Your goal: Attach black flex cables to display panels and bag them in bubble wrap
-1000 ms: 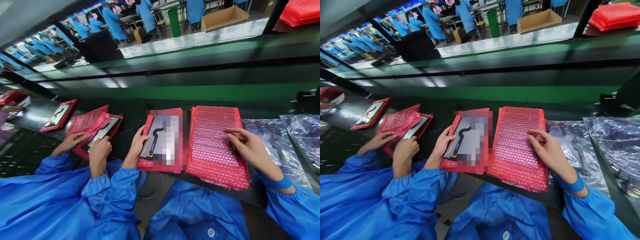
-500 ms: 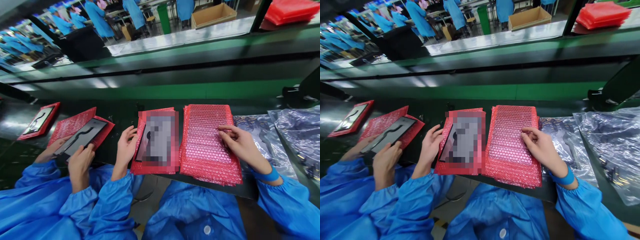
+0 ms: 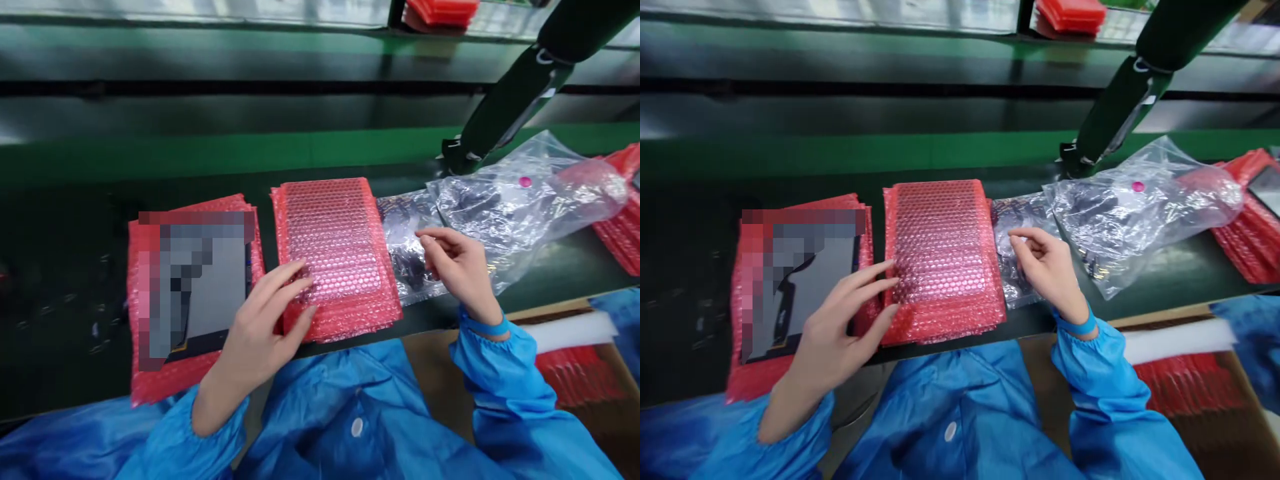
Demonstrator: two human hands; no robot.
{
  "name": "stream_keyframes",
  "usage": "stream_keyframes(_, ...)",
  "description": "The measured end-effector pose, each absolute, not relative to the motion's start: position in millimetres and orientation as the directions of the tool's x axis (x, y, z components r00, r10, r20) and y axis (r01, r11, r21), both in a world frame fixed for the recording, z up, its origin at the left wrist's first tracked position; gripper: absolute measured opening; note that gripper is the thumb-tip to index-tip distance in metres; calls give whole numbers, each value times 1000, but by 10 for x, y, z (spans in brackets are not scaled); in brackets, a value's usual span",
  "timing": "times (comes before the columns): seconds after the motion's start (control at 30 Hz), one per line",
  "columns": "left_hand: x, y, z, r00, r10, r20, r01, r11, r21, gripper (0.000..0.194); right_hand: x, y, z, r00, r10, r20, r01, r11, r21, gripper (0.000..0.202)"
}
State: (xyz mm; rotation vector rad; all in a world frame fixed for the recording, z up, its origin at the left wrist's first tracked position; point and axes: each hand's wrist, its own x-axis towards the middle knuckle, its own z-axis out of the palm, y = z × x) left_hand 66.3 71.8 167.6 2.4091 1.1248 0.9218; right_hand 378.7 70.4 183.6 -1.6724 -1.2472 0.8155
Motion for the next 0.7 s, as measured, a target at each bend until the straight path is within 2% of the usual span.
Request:
stream_keyframes(0.13, 819, 704, 1480, 607, 688, 398, 487, -718, 497, 44, 4096, 267, 1814, 437, 895, -92, 382, -276, -882, 47)
stream_keyframes(0.23, 834, 664, 1344, 648, 667, 367, 492, -735, 467, 50, 4292, -60, 1613, 401, 871, -284, 368, -437, -821, 51)
stream_keyframes(0.33, 827, 648, 1298, 650, 666, 366, 503, -738, 450, 43, 4355, -275, 1405, 347, 831, -435, 329, -542, -773, 52)
stream_keyframes(0.53, 858, 674, 1320, 620, 669, 409, 497, -739, 455, 30, 4204, -289, 1300, 449, 807, -384, 208, -512, -834, 57)
stream_keyframes(0.7, 844, 662, 1329, 628, 682, 374, 490, -721, 490, 39, 4110, -223, 1342, 412, 828, -381, 256, -506, -824, 59)
